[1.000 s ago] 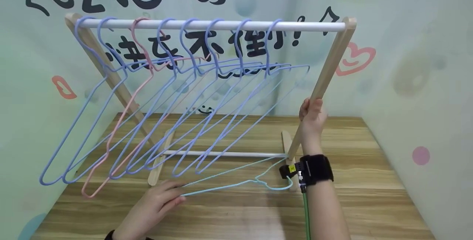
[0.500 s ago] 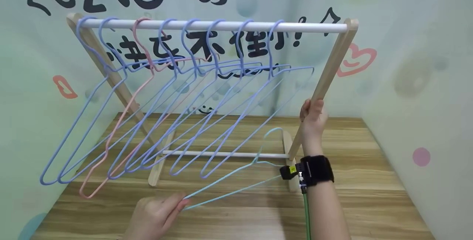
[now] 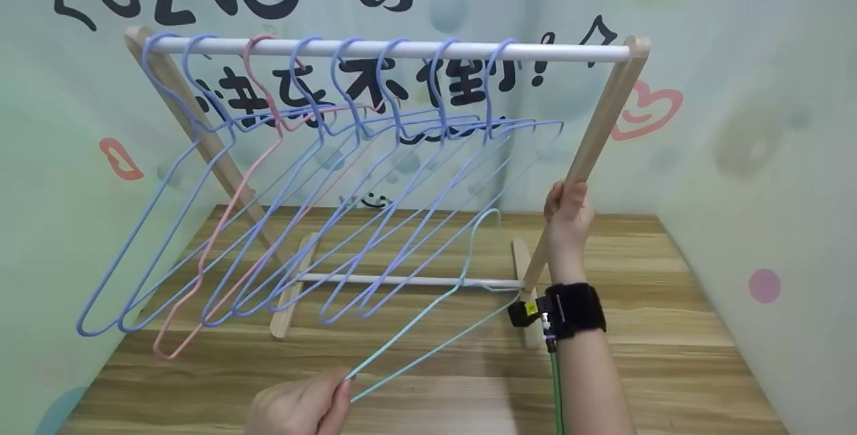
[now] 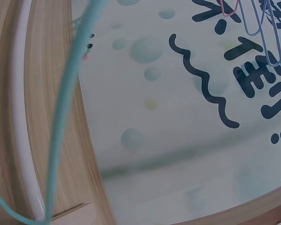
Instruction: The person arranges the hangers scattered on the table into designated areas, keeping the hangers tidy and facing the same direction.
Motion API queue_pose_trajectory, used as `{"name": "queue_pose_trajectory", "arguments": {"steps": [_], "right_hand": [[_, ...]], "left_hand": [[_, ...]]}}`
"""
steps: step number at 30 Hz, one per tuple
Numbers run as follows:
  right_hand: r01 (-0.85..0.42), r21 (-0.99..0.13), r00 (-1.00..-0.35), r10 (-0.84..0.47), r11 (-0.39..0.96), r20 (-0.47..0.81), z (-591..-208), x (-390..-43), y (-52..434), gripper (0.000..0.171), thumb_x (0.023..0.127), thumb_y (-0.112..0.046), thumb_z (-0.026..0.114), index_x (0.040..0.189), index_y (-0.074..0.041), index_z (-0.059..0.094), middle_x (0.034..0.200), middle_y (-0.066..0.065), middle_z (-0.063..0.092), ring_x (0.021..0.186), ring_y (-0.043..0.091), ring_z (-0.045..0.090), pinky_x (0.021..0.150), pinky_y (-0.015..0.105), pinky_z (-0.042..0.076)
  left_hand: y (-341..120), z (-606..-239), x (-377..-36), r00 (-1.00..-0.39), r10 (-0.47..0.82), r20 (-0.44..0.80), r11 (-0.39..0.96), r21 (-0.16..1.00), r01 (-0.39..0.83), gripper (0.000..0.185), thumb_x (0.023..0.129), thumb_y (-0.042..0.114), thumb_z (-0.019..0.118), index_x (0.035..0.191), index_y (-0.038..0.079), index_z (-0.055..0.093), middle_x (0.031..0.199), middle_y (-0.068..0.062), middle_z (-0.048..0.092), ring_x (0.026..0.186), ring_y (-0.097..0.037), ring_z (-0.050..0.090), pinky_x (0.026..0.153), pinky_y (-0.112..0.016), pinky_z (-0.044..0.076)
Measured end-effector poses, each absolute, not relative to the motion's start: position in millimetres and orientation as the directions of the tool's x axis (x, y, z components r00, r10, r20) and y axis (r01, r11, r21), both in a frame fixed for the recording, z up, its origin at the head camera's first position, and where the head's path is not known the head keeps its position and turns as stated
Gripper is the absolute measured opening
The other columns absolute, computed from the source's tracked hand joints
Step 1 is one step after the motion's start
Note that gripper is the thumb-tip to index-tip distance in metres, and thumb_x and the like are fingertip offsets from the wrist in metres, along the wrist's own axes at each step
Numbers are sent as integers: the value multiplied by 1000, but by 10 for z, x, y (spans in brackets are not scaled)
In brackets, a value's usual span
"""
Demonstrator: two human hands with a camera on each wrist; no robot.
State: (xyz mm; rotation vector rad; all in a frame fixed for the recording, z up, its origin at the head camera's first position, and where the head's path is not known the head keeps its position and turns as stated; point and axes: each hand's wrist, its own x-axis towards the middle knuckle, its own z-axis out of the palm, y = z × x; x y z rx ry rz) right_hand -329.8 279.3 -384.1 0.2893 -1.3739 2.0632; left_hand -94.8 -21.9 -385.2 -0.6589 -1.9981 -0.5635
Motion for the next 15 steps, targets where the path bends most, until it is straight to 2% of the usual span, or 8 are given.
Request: {"name": "queue_pose_trajectory", "arguments": {"steps": [3, 7, 11, 15], "right_hand": [[-609, -752, -777, 383, -253, 500, -3842, -3296, 2796, 58, 74, -67, 45, 69, -9, 44, 57, -1, 35, 50, 10, 29, 48, 19, 27], [-604, -754, -780, 387, -257, 492, -3838, -3294, 2801, 59, 74, -67, 46, 69, -9, 45, 57, -1, 35, 50, 10, 30, 48, 18, 27], [-596, -757, -784, 395, -267, 478, -3827, -3289, 2800, 59, 74, -67, 46, 69, -8, 45, 58, 0, 35, 51, 10, 30, 48, 19, 26], [-563, -794, -800, 391, -228, 456, -3820, -3268, 2799, 57, 82, -63, 38, 72, -8, 44, 60, 2, 33, 53, 12, 31, 50, 20, 26]], "left_hand": [[-150, -3784, -910, -371, 215, 903, 741, 97, 665, 39, 94, 18, 29, 60, 13, 46, 49, 13, 25, 41, 4, 14, 44, -6, 5], [-76, -3685, -921, -230, 199, 953, 740, 8, 673, 36, 95, 15, 33, 68, 7, 55, 46, 9, 33, 36, 2, 20, 50, -5, 4], [9, -3619, -920, -192, 164, 968, 739, 9, 674, 35, 95, 15, 35, 70, 6, 57, 44, 10, 33, 35, 3, 21, 50, -4, 4], [73, -3583, -939, -169, 158, 973, 740, -3, 672, 33, 95, 15, 36, 72, 7, 59, 44, 11, 32, 37, 3, 19, 48, -5, 5]]}}
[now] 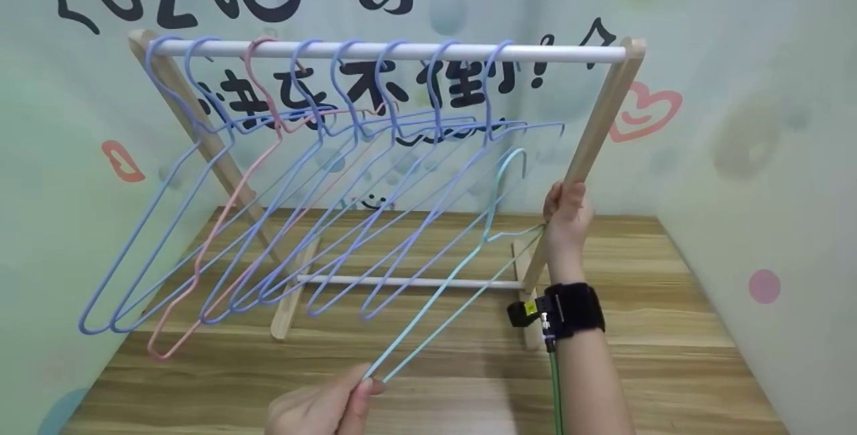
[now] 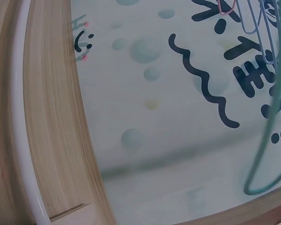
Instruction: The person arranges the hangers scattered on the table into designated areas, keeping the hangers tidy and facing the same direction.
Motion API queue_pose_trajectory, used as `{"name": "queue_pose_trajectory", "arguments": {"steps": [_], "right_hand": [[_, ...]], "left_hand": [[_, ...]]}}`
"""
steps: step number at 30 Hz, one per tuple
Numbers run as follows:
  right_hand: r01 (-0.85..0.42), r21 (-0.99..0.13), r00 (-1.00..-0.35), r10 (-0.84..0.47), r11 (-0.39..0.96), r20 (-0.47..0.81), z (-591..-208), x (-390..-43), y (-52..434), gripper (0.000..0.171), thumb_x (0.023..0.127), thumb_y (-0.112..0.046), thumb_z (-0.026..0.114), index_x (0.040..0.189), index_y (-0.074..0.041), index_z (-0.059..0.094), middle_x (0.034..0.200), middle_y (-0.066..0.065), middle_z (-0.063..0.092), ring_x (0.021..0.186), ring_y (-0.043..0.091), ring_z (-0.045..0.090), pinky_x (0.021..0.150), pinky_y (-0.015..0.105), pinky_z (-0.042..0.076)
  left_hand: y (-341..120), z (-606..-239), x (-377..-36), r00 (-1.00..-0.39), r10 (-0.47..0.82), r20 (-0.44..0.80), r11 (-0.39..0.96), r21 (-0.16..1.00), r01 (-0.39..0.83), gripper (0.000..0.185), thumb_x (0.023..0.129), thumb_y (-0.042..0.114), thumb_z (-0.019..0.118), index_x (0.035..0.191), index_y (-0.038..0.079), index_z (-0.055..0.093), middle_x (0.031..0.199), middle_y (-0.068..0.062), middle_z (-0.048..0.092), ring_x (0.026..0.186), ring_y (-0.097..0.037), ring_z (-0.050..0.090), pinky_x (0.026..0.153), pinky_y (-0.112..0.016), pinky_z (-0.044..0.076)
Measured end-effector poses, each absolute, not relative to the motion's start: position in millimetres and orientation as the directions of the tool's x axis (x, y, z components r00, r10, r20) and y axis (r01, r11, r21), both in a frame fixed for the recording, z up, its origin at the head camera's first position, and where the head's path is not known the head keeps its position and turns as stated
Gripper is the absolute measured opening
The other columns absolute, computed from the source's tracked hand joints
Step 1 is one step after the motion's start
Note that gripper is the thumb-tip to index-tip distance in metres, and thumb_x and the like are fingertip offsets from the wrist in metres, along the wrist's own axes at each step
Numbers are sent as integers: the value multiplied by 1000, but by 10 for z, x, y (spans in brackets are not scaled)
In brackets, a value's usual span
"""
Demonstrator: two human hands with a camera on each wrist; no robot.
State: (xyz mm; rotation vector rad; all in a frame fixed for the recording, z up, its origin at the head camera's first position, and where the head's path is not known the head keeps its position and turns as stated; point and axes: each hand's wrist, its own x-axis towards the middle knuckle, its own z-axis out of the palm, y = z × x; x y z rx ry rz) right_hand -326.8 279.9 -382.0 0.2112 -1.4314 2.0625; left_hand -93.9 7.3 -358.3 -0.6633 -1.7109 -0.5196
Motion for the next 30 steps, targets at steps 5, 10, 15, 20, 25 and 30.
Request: {"name": "queue_pose_trajectory", "arguments": {"steps": [5, 10, 15, 20, 25, 30], "right_hand": [[-558, -802, -804, 377, -212, 460, -3815, -3267, 2789, 56, 83, -62, 35, 73, -8, 44, 60, 2, 33, 53, 13, 31, 51, 21, 27], [-595, -759, -788, 381, -265, 484, -3814, -3295, 2768, 59, 73, -68, 46, 69, -9, 44, 56, -1, 34, 49, 10, 28, 47, 19, 25], [-593, -747, -793, 377, -300, 478, -3806, -3307, 2767, 60, 73, -67, 48, 69, -8, 45, 57, 0, 34, 49, 10, 29, 45, 19, 23], [-593, -745, -793, 386, -307, 472, -3807, -3305, 2794, 59, 76, -65, 47, 69, -7, 44, 58, 1, 33, 51, 11, 29, 46, 19, 24], [-586, -760, -795, 380, -281, 473, -3822, -3293, 2800, 57, 81, -62, 42, 70, -6, 43, 59, 3, 32, 51, 12, 29, 47, 20, 24], [-593, -760, -786, 395, -264, 476, -3828, -3284, 2792, 58, 79, -64, 43, 70, -7, 44, 58, 2, 34, 50, 11, 30, 47, 19, 25]], "left_hand": [[138, -3537, -980, -133, 127, 983, 740, -4, 673, 32, 94, 14, 38, 73, 6, 60, 45, 10, 34, 37, 3, 20, 45, -6, 7], [180, -3477, -943, -251, 105, 962, 742, 92, 664, 30, 95, 16, 39, 74, 7, 60, 46, 11, 34, 38, 2, 19, 43, -6, 8], [197, -3449, -991, -205, 81, 975, 727, 83, 681, 24, 93, 14, 44, 78, 6, 62, 47, 10, 35, 38, 2, 19, 42, -7, 9], [270, -3407, -1114, -90, 78, 993, 725, 6, 689, 20, 89, 11, 48, 81, 3, 64, 47, 11, 37, 38, 3, 18, 42, -7, 8], [341, -3332, -1206, -68, 107, 992, 710, -29, 704, 21, 90, 8, 45, 84, 0, 64, 48, 10, 39, 37, 3, 19, 42, -6, 7], [413, -3228, -1262, -158, 122, 980, 708, 26, 706, 21, 92, 9, 43, 88, 1, 62, 48, 10, 36, 38, 2, 19, 42, -7, 7]]}}
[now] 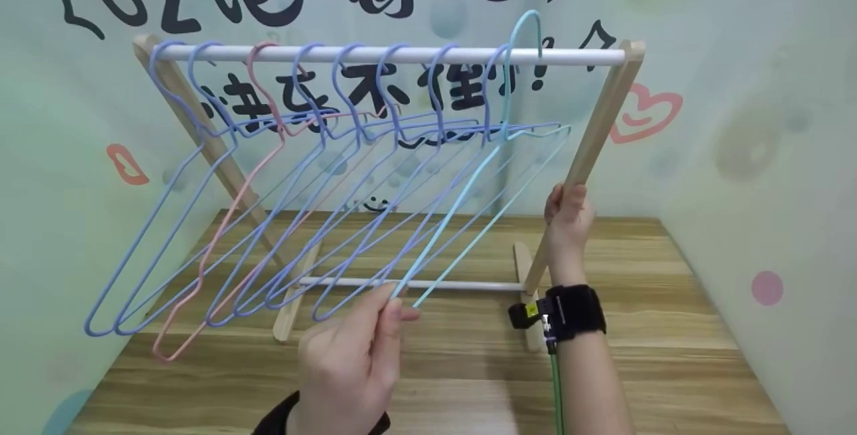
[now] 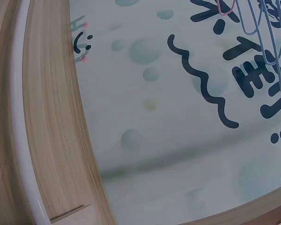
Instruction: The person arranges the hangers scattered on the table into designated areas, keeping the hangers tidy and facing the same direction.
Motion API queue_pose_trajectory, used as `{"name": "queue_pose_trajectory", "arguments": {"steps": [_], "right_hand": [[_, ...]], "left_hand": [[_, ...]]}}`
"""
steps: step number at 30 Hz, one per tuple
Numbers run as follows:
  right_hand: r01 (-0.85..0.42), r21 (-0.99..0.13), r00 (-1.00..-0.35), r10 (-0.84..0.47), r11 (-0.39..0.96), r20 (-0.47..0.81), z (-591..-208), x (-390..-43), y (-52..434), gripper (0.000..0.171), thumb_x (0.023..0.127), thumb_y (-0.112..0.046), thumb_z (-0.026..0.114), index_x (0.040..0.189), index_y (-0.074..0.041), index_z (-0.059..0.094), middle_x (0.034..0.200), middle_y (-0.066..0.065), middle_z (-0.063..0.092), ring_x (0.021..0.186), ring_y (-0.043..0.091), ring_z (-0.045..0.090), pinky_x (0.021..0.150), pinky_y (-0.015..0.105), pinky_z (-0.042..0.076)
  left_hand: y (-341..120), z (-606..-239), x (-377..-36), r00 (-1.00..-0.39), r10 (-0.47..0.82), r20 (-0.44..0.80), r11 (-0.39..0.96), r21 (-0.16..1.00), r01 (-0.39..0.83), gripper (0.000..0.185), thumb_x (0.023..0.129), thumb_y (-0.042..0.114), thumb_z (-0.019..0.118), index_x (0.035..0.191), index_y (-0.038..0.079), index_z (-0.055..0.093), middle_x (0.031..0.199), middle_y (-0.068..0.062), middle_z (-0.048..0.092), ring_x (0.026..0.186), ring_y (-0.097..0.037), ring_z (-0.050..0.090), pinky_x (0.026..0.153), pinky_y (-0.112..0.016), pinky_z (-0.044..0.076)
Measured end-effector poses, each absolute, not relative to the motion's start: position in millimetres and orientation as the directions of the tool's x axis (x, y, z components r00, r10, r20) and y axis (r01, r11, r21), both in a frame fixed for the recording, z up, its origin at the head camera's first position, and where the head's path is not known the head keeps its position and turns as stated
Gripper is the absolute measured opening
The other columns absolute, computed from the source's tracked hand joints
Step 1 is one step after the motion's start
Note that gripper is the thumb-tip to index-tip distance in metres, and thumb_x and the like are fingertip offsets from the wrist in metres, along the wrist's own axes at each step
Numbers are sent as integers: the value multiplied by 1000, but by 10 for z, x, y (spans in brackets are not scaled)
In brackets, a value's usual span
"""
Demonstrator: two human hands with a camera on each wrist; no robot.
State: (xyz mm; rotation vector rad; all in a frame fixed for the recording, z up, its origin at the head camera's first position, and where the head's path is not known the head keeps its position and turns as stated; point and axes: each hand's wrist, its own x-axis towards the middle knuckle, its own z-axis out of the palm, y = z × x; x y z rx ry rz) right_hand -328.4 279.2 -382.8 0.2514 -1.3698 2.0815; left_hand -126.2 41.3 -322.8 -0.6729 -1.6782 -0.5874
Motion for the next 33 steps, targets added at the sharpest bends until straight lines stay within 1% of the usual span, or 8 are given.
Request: {"name": "queue_pose_trajectory", "arguments": {"steps": [3, 6, 13, 18, 21, 25, 29, 33], "right_hand": [[-603, -756, -778, 397, -255, 487, -3837, -3286, 2794, 59, 77, -66, 43, 69, -7, 44, 57, 1, 34, 50, 11, 30, 47, 19, 25], [-606, -753, -778, 386, -257, 495, -3851, -3288, 2804, 60, 75, -66, 44, 69, -7, 43, 58, 1, 33, 50, 11, 29, 47, 19, 26], [-601, -765, -783, 366, -231, 504, -3856, -3285, 2827, 59, 77, -66, 42, 73, -7, 42, 60, 3, 32, 52, 12, 28, 50, 19, 26], [-600, -767, -782, 369, -227, 502, -3850, -3282, 2825, 58, 80, -64, 40, 73, -7, 42, 60, 3, 32, 52, 12, 28, 49, 20, 25], [-602, -766, -779, 375, -225, 502, -3845, -3282, 2818, 57, 82, -63, 39, 73, -7, 42, 60, 3, 32, 52, 12, 28, 49, 20, 25], [-599, -769, -780, 375, -222, 500, -3839, -3280, 2813, 56, 83, -62, 37, 74, -7, 43, 60, 3, 33, 52, 13, 29, 49, 21, 25], [-602, -765, -779, 378, -229, 501, -3840, -3281, 2814, 56, 82, -62, 39, 73, -7, 42, 60, 3, 33, 51, 13, 28, 48, 20, 24], [-607, -758, -777, 381, -241, 501, -3844, -3289, 2817, 59, 77, -66, 43, 71, -7, 43, 58, 2, 33, 50, 12, 28, 46, 19, 23]], "left_hand": [[454, -3180, -1292, -208, 133, 969, 704, 56, 708, 20, 92, 9, 43, 89, 1, 61, 48, 10, 37, 38, 1, 23, 41, -7, 11], [489, -3154, -1320, -237, 144, 961, 698, 71, 713, 16, 92, 8, 45, 88, 2, 59, 49, 10, 37, 39, 1, 24, 42, -6, 11], [562, -3199, -1415, -248, 149, 957, 702, 74, 709, 10, 90, 7, 48, 89, 3, 57, 49, 10, 37, 38, 2, 27, 41, -5, 13], [596, -3273, -1461, -278, 167, 946, 704, 83, 705, 4, 87, 7, 53, 88, 5, 57, 50, 10, 39, 38, 1, 27, 40, -6, 12], [610, -3310, -1472, -291, 175, 941, 705, 87, 704, 7, 89, 8, 50, 87, 6, 56, 52, 11, 39, 39, 1, 25, 41, -8, 11], [632, -3349, -1487, -299, 172, 939, 711, 92, 698, 15, 94, 11, 43, 86, 7, 55, 52, 11, 38, 39, 1, 24, 40, -8, 11], [658, -3383, -1510, -306, 177, 936, 706, 96, 701, 15, 94, 11, 43, 86, 7, 55, 54, 11, 41, 39, 2, 27, 41, -6, 13], [675, -3405, -1526, -317, 182, 931, 705, 101, 702, 12, 92, 11, 46, 84, 8, 55, 55, 10, 43, 40, 2, 28, 41, -6, 13]]}}
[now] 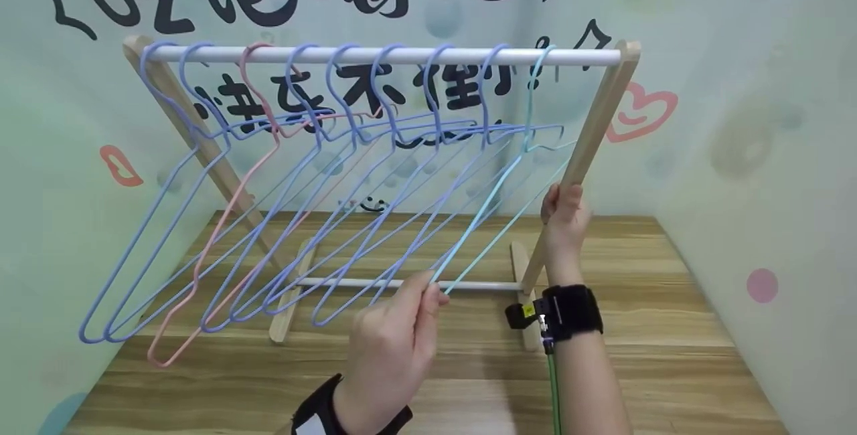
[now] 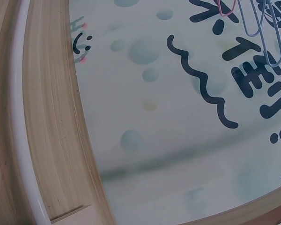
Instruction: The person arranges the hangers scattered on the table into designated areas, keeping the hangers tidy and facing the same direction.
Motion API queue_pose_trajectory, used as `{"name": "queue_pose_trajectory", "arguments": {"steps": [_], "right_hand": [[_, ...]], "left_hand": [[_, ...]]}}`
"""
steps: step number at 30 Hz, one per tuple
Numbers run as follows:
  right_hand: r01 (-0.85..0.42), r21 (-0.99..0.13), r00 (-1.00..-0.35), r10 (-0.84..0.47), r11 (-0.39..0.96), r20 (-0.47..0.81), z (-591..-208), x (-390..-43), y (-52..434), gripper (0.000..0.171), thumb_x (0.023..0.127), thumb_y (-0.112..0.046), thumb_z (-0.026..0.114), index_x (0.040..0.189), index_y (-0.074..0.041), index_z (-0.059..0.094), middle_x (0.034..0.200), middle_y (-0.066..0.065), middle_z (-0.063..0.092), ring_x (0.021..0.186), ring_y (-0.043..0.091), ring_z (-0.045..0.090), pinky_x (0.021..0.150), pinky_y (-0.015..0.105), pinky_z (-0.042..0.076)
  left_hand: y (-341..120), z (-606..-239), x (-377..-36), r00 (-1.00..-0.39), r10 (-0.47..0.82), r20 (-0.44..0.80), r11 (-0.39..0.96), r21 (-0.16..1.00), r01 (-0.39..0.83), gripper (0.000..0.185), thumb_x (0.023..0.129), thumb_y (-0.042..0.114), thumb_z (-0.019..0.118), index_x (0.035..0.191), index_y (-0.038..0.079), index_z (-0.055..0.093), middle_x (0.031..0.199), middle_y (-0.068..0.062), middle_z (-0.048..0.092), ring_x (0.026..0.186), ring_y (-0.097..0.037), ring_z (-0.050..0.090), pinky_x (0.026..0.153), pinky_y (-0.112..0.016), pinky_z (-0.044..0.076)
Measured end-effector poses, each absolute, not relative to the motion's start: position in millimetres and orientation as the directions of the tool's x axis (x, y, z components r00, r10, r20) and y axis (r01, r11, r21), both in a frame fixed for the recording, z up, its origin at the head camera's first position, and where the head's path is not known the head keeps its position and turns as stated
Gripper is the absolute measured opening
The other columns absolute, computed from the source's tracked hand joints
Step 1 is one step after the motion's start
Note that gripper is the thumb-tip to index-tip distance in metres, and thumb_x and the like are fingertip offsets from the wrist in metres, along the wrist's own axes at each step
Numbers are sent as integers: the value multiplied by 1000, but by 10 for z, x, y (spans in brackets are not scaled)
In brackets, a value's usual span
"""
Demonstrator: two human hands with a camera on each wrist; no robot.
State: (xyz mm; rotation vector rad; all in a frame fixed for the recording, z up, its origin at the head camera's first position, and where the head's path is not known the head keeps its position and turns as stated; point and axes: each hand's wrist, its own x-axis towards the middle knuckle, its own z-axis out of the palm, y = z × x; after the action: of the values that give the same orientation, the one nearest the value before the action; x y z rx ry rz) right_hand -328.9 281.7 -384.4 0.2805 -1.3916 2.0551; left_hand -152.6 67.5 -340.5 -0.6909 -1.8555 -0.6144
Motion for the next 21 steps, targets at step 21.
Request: {"name": "queue_pose_trajectory", "arguments": {"steps": [21], "right_hand": [[-578, -779, -795, 385, -244, 469, -3838, -3279, 2796, 59, 77, -67, 41, 69, -8, 42, 58, 1, 32, 51, 12, 27, 48, 20, 23]], "left_hand": [[729, -3550, -1576, -456, 215, 864, 637, 229, 736, 22, 91, 9, 51, 108, -5, 54, 65, 1, 58, 44, -4, 47, 42, -6, 35]]}}
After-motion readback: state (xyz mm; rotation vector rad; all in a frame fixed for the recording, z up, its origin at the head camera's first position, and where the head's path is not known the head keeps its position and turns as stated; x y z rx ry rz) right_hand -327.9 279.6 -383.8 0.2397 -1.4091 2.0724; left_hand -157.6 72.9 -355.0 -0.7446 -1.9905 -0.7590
